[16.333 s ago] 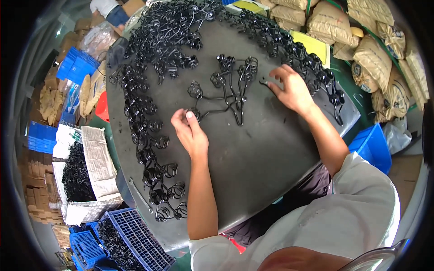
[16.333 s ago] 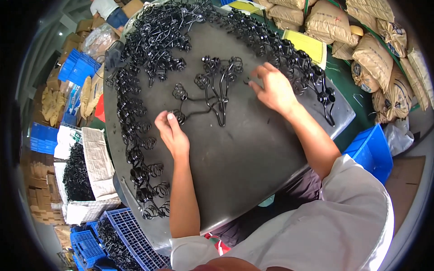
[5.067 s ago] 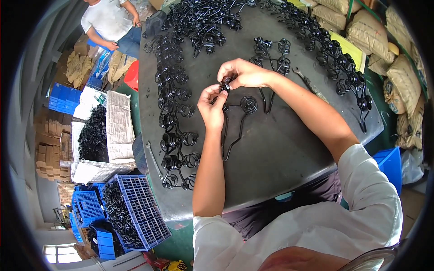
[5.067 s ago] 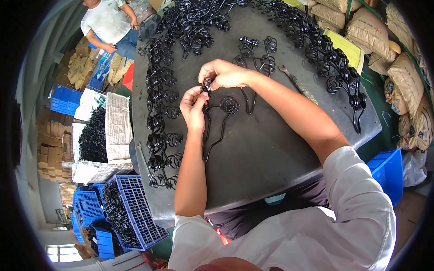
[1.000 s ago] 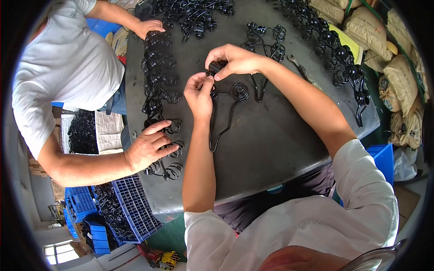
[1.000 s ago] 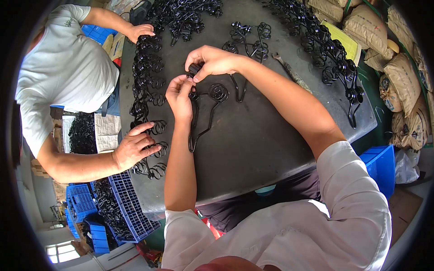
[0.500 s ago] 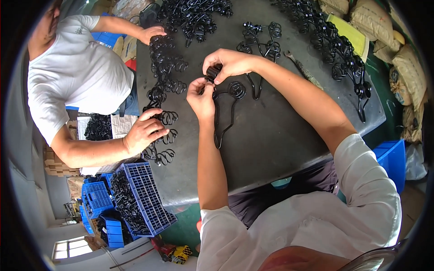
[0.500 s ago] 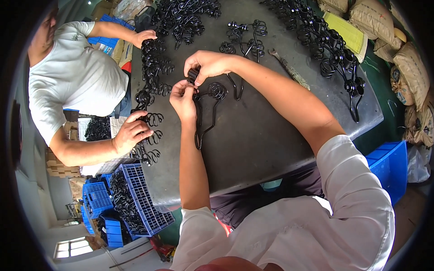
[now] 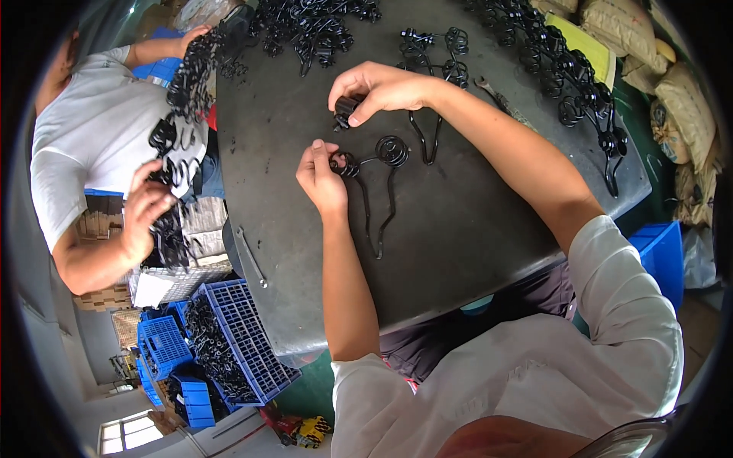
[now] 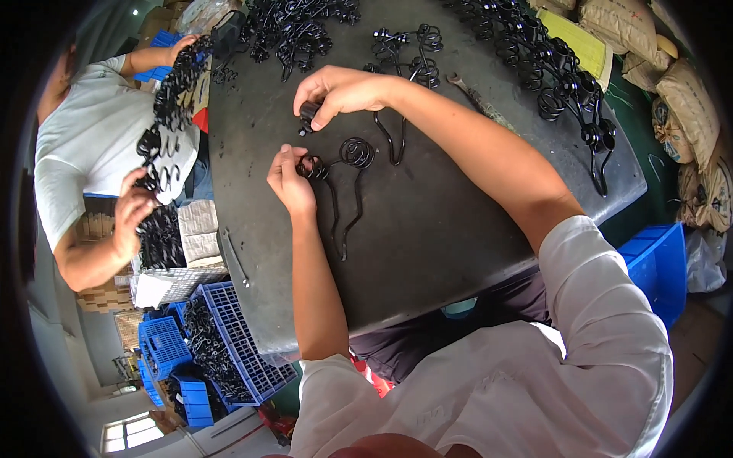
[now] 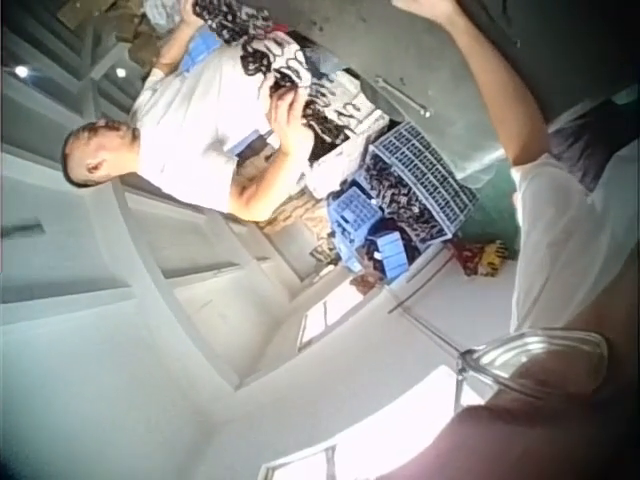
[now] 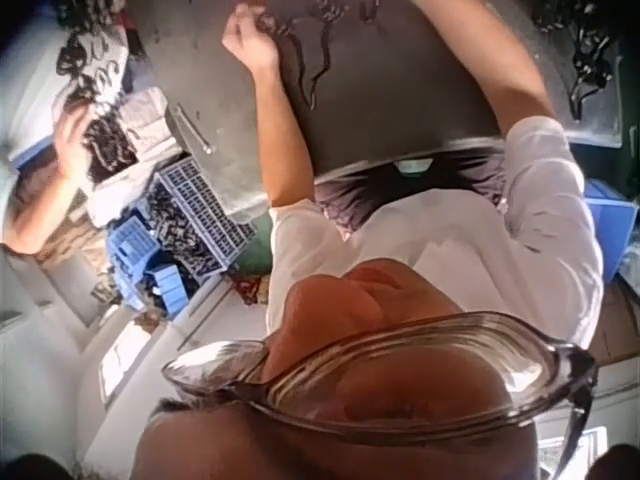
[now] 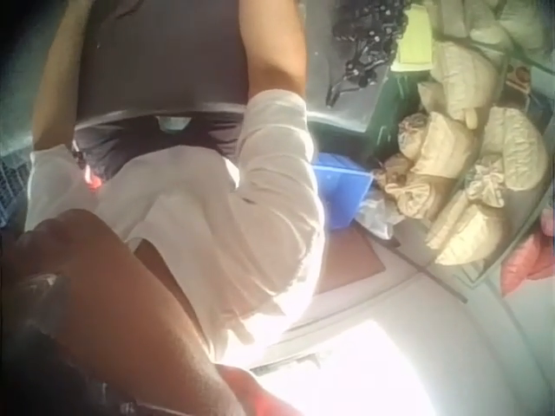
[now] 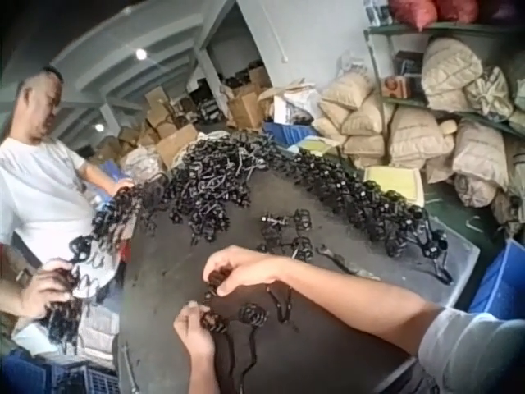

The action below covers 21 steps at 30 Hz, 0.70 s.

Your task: Assembling metal wire components by attaching clips and tightening them with a wrench.

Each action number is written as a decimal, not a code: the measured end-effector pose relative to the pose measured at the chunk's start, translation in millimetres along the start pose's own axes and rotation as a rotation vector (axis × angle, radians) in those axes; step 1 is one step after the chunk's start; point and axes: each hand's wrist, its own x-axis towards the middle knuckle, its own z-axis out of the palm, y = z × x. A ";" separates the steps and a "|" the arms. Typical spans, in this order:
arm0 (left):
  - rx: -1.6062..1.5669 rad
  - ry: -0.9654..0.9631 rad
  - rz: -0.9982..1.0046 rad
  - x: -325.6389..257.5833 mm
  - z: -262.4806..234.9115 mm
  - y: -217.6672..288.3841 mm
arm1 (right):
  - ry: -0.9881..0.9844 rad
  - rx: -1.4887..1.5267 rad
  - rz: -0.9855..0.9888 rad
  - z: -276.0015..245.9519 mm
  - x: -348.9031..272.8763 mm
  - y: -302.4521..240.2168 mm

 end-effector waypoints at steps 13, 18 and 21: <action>0.126 -0.467 -0.133 -2.4 -26.3 56.1 | -0.057 -0.081 -0.055 0.1 -4.2 -32.8; 0.598 -0.232 -0.078 7.7 -52.4 43.1 | -0.018 -0.105 -0.063 -0.4 -3.6 -35.6; 0.719 -0.240 -0.161 11.4 -57.2 52.7 | -0.006 -0.107 -0.053 -4.2 -4.9 -35.7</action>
